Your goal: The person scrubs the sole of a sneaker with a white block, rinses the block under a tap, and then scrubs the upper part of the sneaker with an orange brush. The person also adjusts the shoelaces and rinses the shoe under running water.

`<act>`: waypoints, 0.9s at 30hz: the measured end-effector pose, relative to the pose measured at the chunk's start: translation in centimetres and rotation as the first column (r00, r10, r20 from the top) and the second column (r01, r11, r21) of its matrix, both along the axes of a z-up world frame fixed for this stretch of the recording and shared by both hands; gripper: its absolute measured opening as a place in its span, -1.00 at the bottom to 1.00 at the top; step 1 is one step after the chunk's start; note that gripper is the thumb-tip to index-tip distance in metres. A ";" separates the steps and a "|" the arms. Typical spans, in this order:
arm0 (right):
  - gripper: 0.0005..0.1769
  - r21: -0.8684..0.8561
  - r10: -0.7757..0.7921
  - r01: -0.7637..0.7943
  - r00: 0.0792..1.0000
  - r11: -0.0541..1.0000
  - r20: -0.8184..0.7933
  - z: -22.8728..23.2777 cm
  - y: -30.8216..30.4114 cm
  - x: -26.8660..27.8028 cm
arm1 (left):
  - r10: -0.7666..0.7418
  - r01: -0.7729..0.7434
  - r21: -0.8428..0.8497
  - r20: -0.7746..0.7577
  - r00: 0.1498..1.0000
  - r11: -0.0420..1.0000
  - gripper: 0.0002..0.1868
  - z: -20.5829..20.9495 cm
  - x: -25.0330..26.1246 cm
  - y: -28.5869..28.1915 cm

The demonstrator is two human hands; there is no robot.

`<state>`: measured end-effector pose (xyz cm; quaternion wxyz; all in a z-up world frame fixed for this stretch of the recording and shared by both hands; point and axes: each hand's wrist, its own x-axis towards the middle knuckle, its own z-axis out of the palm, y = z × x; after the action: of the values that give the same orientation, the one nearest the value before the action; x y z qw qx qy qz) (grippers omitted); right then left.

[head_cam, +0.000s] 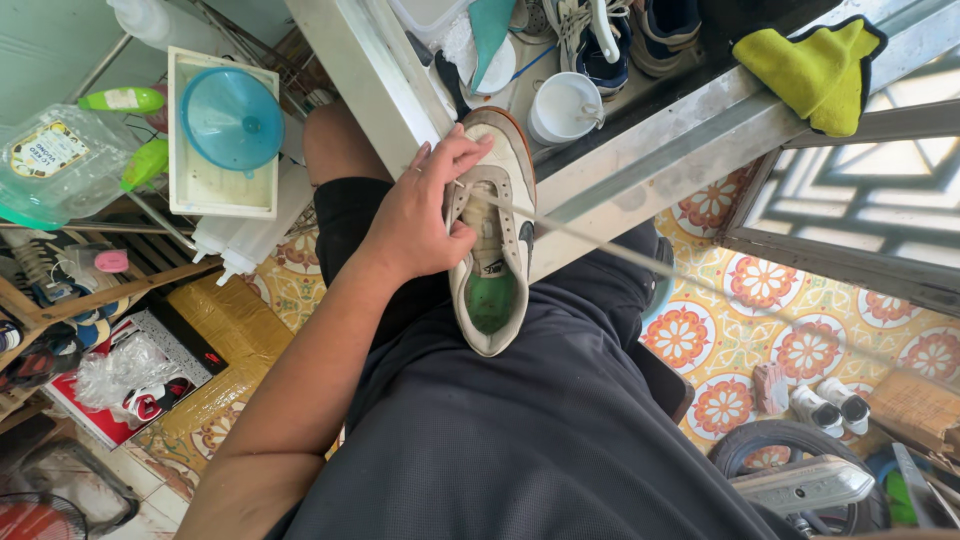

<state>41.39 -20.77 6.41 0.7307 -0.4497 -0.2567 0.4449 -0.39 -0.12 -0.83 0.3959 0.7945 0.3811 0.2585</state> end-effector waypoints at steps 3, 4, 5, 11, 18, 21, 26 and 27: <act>-0.66 -0.003 -0.019 0.019 1.000 1.000 0.002 0.3 -0.4 0.2 | 0.046 -0.040 -0.063 0.090 0.995 0.997 -0.23 -0.4 0.1 -0.3; -0.65 -0.001 -0.020 0.020 1.000 1.000 0.000 0.3 -0.4 0.3 | 0.072 -0.061 -0.094 0.125 0.990 0.994 -0.25 -0.5 0.2 -0.5; -0.65 -0.002 -0.024 0.024 1.000 1.000 -0.001 0.3 -0.4 0.4 | 0.109 -0.094 -0.090 0.180 0.978 0.992 -0.28 -0.8 0.3 -0.8; -0.63 0.010 -0.016 0.017 1.000 1.000 -0.023 0.1 -1.1 0.3 | 0.307 -0.225 -0.217 0.511 0.803 0.950 -0.37 -2.3 3.4 1.6; -0.59 0.041 0.070 -0.065 0.991 0.997 -0.117 1.0 -0.7 -5.9 | -0.121 0.028 0.366 0.233 0.965 0.930 -0.53 3.7 10.5 0.2; -0.58 0.057 0.101 -0.093 0.979 0.994 -0.176 0.7 -0.1 -7.5 | -0.571 0.685 -0.034 0.523 0.633 0.728 -0.65 5.3 16.1 -5.0; -0.65 0.033 -0.107 0.118 0.965 0.992 -0.241 -2.8 -1.6 0.9 | -0.571 0.742 -0.499 0.479 0.667 0.448 -0.76 3.4 15.6 -7.2; -0.62 0.012 -0.171 0.176 0.971 0.984 -0.167 -4.3 -1.8 4.6 | -0.540 0.702 -0.391 0.453 0.709 0.595 -0.77 2.7 14.6 -6.7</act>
<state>45.96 -22.57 2.10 0.7917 -0.4219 -0.1608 0.4116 14.25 -6.85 1.89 0.7176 0.6860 0.0706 0.0972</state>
